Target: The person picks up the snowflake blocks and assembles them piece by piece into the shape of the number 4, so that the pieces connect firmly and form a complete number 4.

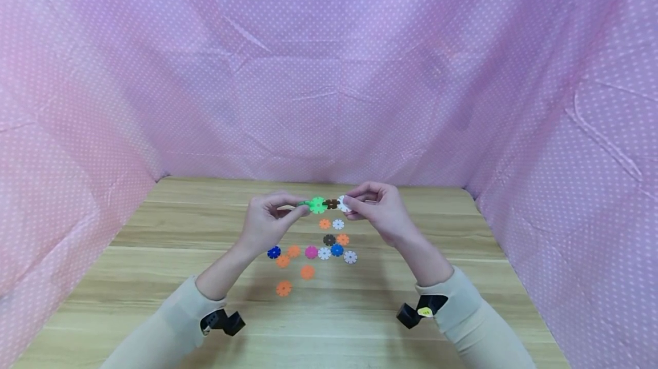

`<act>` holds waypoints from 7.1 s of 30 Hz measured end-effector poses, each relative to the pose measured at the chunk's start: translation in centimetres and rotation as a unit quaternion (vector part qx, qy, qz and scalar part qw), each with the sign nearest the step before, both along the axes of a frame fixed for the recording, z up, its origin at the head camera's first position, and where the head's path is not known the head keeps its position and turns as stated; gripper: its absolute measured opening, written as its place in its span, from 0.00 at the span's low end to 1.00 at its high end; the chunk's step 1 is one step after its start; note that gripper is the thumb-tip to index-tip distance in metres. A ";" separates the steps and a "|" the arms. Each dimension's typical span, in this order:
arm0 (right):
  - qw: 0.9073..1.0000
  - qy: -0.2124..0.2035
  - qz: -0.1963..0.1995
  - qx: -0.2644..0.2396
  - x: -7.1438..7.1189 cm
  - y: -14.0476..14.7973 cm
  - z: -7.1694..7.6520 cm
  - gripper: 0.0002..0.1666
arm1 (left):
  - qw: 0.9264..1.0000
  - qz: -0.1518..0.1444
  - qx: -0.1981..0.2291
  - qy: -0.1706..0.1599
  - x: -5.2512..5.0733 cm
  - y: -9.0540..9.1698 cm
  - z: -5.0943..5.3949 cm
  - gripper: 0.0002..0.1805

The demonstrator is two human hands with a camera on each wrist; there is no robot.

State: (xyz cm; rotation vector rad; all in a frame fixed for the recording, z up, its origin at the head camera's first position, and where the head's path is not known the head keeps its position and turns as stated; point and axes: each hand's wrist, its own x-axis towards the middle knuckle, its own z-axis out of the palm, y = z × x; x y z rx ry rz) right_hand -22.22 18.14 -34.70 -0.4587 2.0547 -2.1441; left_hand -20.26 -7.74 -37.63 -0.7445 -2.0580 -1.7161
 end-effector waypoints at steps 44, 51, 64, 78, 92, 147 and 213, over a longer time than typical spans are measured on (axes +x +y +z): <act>0.933 0.148 -0.033 0.327 -1.5 2.4 -7.9 0.06 | 0.999 0.014 0.025 0.020 -0.3 -0.9 0.8 0.03; 0.903 0.156 -0.002 0.401 -1.4 1.8 -10.5 0.07 | 0.999 0.008 0.024 0.024 -0.2 -1.0 0.8 0.03; 0.881 0.125 0.024 0.456 -0.3 0.9 -13.2 0.11 | 0.999 0.000 0.023 0.022 0.1 -1.1 0.7 0.05; 0.870 0.151 0.007 0.469 0.5 0.5 -13.5 0.10 | 1.000 -0.004 0.023 0.017 1.1 -1.0 0.8 0.05; 0.894 0.110 -0.023 0.435 0.2 1.3 -12.3 0.06 | 0.999 -0.006 0.023 0.021 1.3 -1.0 0.9 0.05; 0.956 0.258 -0.095 0.102 1.6 0.5 0.4 0.10 | 1.000 -0.010 0.023 0.009 0.1 -1.9 1.1 0.05; 0.924 0.227 0.018 0.307 -0.6 -0.4 -8.0 0.08 | 0.998 -0.028 0.059 0.001 0.1 -2.0 1.9 0.05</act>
